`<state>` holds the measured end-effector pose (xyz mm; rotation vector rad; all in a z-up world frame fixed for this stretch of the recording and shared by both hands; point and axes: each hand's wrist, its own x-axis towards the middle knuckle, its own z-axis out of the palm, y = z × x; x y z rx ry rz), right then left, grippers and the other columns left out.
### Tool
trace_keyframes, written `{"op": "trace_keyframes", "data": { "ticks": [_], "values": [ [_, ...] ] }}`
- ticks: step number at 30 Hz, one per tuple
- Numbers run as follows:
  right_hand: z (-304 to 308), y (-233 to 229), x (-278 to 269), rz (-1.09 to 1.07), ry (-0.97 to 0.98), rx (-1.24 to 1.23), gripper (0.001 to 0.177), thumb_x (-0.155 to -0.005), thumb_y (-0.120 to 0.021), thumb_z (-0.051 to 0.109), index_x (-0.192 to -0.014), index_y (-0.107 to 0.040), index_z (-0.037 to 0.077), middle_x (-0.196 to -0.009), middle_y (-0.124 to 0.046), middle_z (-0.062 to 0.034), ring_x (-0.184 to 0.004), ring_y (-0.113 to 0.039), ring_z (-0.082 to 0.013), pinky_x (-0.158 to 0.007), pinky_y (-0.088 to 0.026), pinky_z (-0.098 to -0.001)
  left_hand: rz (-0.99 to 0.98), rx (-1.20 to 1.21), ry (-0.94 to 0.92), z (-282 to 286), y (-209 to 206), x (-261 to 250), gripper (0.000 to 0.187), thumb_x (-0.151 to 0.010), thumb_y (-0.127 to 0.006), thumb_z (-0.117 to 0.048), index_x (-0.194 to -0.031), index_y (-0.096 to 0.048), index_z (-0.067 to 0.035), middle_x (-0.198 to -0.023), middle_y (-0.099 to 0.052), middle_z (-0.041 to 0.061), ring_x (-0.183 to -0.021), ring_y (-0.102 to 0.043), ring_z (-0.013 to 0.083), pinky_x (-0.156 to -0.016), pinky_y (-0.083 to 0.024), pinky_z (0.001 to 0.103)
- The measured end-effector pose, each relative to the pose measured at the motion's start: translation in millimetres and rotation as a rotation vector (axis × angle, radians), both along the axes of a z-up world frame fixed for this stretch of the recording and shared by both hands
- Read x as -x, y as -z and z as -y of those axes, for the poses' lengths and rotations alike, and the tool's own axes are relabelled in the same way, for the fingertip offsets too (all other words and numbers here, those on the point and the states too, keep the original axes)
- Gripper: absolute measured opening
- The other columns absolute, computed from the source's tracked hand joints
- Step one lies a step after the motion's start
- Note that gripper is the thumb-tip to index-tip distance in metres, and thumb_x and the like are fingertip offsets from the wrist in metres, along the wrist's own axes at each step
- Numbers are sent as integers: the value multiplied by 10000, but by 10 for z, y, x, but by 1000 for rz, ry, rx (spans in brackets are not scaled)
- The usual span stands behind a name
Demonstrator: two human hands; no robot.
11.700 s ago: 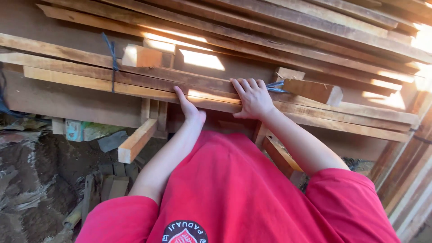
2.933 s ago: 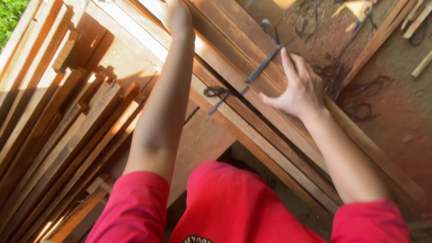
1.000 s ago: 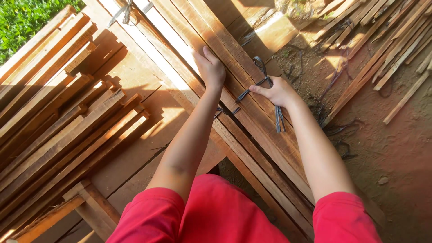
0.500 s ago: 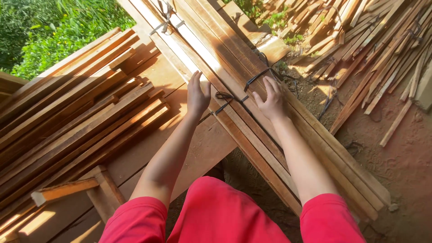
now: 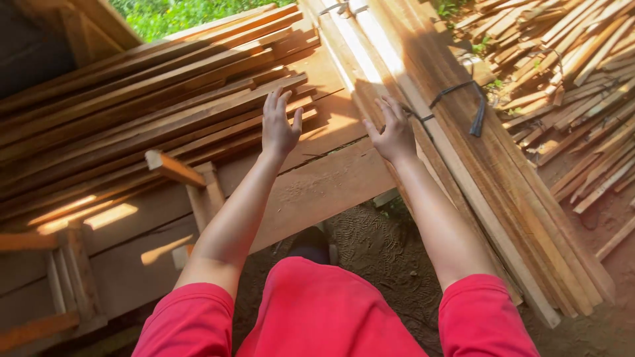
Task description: The recorder is organizing, straightening, and bundling long wooden planks in a woodworking shop.
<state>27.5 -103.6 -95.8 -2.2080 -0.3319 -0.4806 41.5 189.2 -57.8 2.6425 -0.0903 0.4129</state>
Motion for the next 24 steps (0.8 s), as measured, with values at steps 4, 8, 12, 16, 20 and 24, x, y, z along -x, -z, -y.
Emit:
{"op": "trace_keyframes", "data": {
  "ticks": [4,8,12,16,20,24],
  "values": [
    [-742,-344,99,-84,-146,-50,521,-940,-779,308,-1359,-629,37,-1456,-541,-169,-1304,-569,-402,-1067,-479,-514,47,26,-109,-691,-345,365,448,-1004,-700,-269,-1398,-574,-97,-1527,-455,147,-1441,-387,453,-1142,-410,580],
    [-1559,-603,98,-22,-280,-116,509,-939,-782,290,-1346,-629,25,-1422,-552,-177,-1289,-578,-398,-1060,-487,-484,90,60,-193,-1460,-680,693,410,-1024,-681,-270,-1383,-598,-90,-1542,-447,146,-1449,-362,470,-1145,-391,591],
    [-2551,-1009,213,46,-387,-129,498,-957,-771,269,-1365,-621,26,-1430,-545,-172,-1304,-570,-387,-1048,-498,-477,119,57,-281,-2394,-956,1042,383,-1041,-667,-291,-1363,-615,-91,-1542,-456,135,-1458,-355,457,-1159,-381,574],
    [-3757,-1369,442,41,-446,-161,487,-962,-770,264,-1364,-617,35,-1430,-545,-166,-1280,-590,-386,-1040,-516,-481,83,4,-307,-3506,-1380,1471,389,-1046,-650,-286,-1376,-609,-84,-1546,-455,136,-1468,-345,446,-1167,-376,574],
    [-4859,-1619,666,24,-400,-54,447,-918,-775,235,-1298,-660,29,-1395,-607,-131,-1170,-659,-335,-934,-548,-425,131,-115,-354,-4686,-1630,1880,353,-998,-655,-212,-1312,-613,-55,-1488,-523,163,-1443,-370,431,-1174,-370,522],
    [-5457,-1817,748,37,-380,17,347,-921,-776,227,-1211,-709,48,-1193,-705,-99,-964,-701,-310,-812,-565,-408,108,-220,-416,-5696,-1851,2166,344,-989,-677,-229,-1301,-626,-92,-1484,-538,97,-1438,-381,392,-1106,-425,517]
  ]
}}
